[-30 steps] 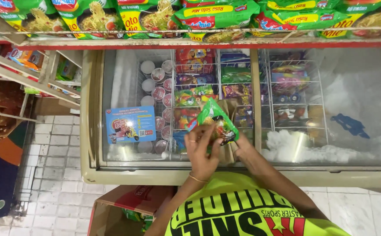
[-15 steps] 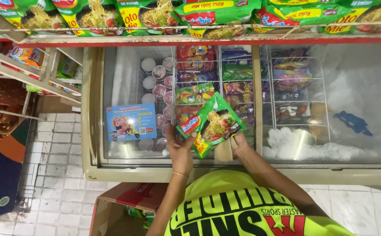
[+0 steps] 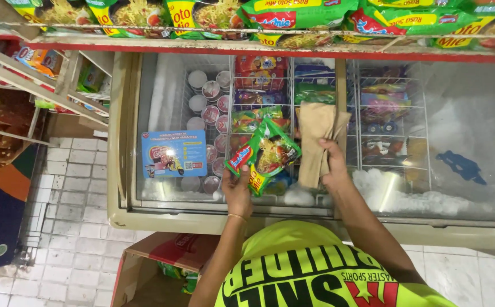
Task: Wiping and stocking instant noodle packets onto a shelf from a cardboard box.
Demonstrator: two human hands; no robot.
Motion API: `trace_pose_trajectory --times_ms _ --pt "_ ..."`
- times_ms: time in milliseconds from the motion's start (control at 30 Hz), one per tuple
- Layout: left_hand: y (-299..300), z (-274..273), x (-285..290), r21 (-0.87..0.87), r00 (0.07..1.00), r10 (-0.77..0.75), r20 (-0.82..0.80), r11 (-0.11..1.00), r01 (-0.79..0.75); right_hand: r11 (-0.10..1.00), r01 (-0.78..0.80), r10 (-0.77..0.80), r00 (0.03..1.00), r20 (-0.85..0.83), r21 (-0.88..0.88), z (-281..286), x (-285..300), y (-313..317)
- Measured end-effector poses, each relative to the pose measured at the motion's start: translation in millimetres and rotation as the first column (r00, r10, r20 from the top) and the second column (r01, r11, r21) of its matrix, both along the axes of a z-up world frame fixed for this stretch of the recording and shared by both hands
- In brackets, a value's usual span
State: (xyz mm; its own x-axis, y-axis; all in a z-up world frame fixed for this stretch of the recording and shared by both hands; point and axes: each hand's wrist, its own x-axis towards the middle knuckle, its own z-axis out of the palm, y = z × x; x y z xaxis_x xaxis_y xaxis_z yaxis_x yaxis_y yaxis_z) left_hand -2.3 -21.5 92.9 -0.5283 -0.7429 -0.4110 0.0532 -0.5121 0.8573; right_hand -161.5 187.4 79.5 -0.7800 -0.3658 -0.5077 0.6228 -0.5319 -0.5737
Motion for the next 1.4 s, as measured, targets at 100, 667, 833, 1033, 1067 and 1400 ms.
trace_pose_trajectory --times_ms 100,667,833,1033,1067,1400 --pt "-2 -8 2 -0.061 0.996 -0.046 0.07 0.997 0.051 0.971 0.049 0.026 0.951 -0.309 0.233 25 -9 -2" --pt "-1 -4 1 -0.15 0.99 -0.105 0.094 0.981 0.119 0.152 0.193 0.84 0.492 -0.229 0.969 34 16 -89" --pt "-2 -9 2 -0.17 0.99 -0.117 0.073 0.977 0.128 0.051 0.248 0.824 0.537 -0.181 0.967 47 15 -86" --pt "-16 -27 6 -0.085 1.0 -0.003 0.028 0.996 0.005 -0.087 0.376 0.801 0.577 -0.159 0.922 47 2 -78" --pt "-23 -24 9 -0.08 0.999 0.047 0.007 0.996 -0.046 -0.103 0.449 0.814 0.551 -0.184 0.888 47 6 -80" --pt "-77 104 29 -0.122 0.975 0.095 -0.2 0.985 -0.121 0.25 0.311 0.752 0.534 -0.386 0.917 108 22 -79"
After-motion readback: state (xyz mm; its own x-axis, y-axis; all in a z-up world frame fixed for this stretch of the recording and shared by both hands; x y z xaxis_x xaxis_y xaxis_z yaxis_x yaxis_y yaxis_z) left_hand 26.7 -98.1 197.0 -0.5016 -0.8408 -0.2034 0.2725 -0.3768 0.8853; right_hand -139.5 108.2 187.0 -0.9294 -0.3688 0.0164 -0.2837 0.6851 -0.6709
